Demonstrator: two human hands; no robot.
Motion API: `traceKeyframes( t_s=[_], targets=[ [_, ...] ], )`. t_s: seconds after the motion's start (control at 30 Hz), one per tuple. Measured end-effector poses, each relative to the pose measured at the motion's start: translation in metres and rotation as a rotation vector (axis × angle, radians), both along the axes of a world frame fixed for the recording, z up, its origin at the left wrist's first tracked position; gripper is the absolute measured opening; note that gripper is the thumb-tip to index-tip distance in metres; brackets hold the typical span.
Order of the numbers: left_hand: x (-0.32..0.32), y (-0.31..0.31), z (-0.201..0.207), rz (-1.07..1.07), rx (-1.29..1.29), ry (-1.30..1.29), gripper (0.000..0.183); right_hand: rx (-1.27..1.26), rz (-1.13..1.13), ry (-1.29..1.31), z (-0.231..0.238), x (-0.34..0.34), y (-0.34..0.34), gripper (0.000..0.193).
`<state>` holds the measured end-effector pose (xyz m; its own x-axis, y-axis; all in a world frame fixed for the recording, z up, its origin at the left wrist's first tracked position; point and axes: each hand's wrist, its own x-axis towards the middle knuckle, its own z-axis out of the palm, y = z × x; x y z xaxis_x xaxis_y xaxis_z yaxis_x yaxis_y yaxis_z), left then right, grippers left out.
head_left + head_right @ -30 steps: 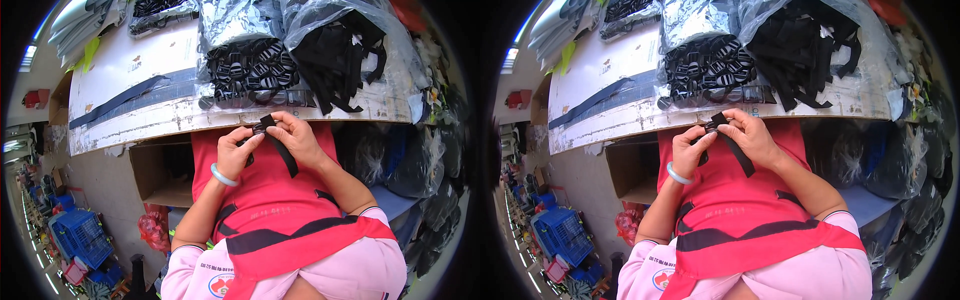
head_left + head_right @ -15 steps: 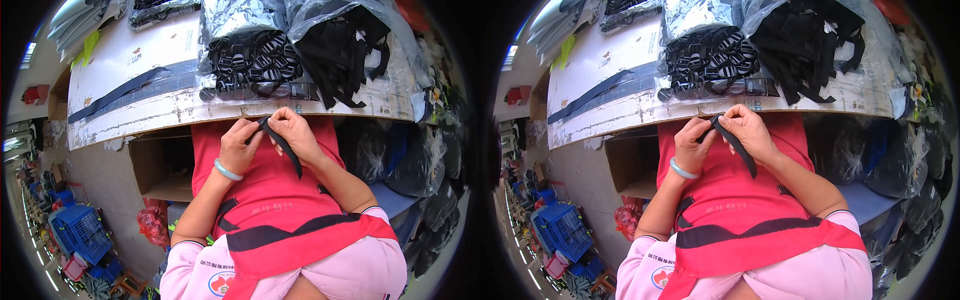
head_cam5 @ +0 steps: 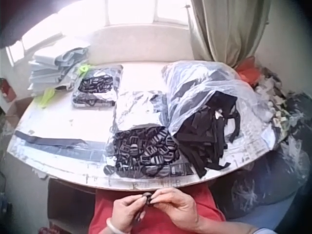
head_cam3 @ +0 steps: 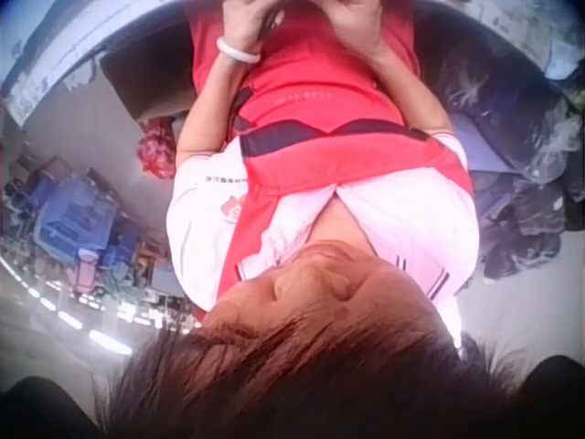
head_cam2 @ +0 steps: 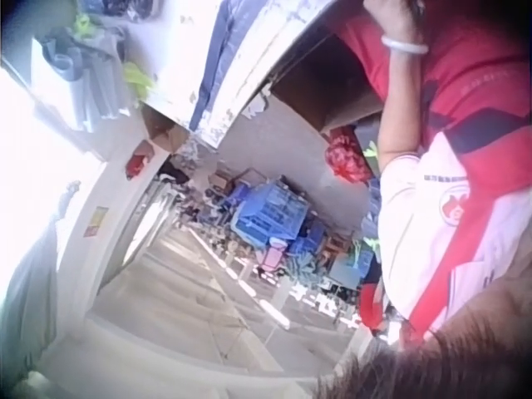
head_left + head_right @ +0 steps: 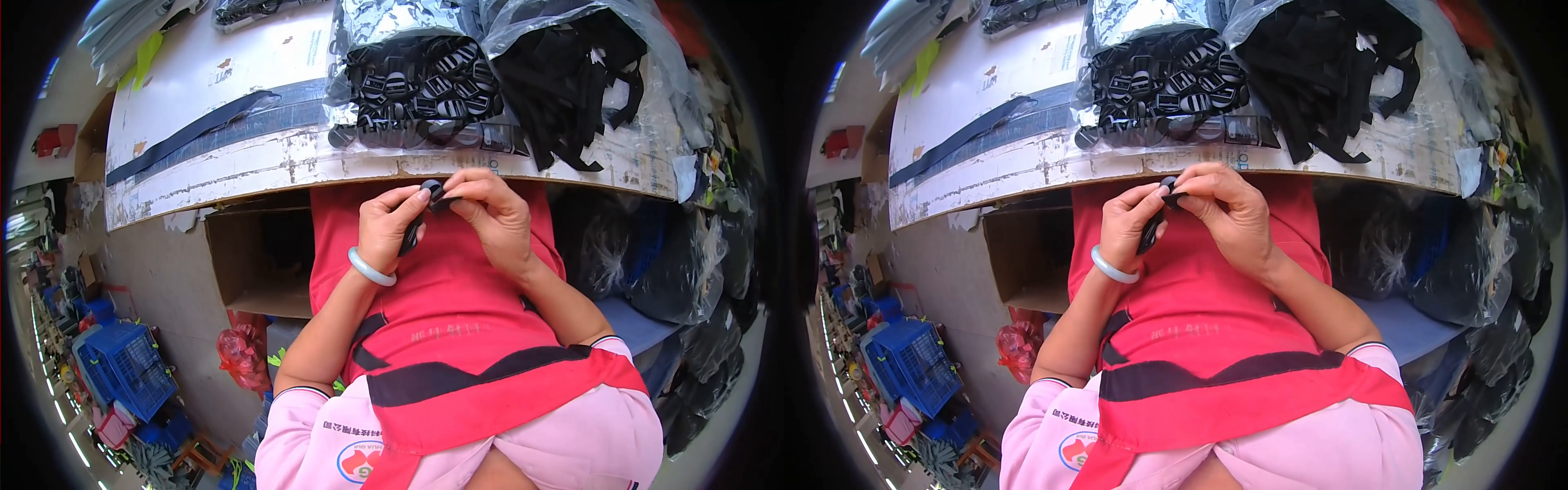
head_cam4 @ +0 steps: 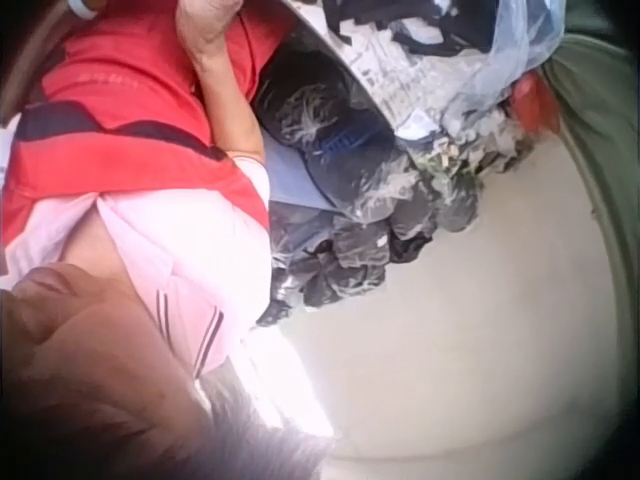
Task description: The recorder is threading plastic buckles onto black nylon straps as part of an assembly process.
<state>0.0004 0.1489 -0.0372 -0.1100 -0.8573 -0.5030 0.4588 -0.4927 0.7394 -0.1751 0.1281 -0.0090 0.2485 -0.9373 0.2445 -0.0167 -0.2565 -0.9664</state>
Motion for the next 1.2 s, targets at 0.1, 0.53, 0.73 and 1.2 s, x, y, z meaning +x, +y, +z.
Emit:
traceKeyframes(
  t_s=[0.1, 0.53, 0.73, 1.2],
  targets=[
    [-0.001, 0.001, 0.004, 0.062, -0.092, -0.072, 0.019, 0.392, 0.058, -0.094, 0.029, -0.001, 0.003, 0.01],
    [0.002, 0.008, 0.004, 0.072, -0.68, -0.51, 0.018, 0.716, 0.005, -0.296, 0.005, 0.009, 0.004, 0.014],
    [0.008, 0.02, 0.021, -0.091, -0.815, -0.588, 0.022, 0.941, 0.438, -0.173, 0.001, -0.024, -0.016, 0.019],
    [0.012, 0.032, 0.023, -0.104, -0.704, -0.467, 0.019, 0.684, 0.187, -0.157, 0.007, -0.007, -0.002, 0.011]
  ],
)
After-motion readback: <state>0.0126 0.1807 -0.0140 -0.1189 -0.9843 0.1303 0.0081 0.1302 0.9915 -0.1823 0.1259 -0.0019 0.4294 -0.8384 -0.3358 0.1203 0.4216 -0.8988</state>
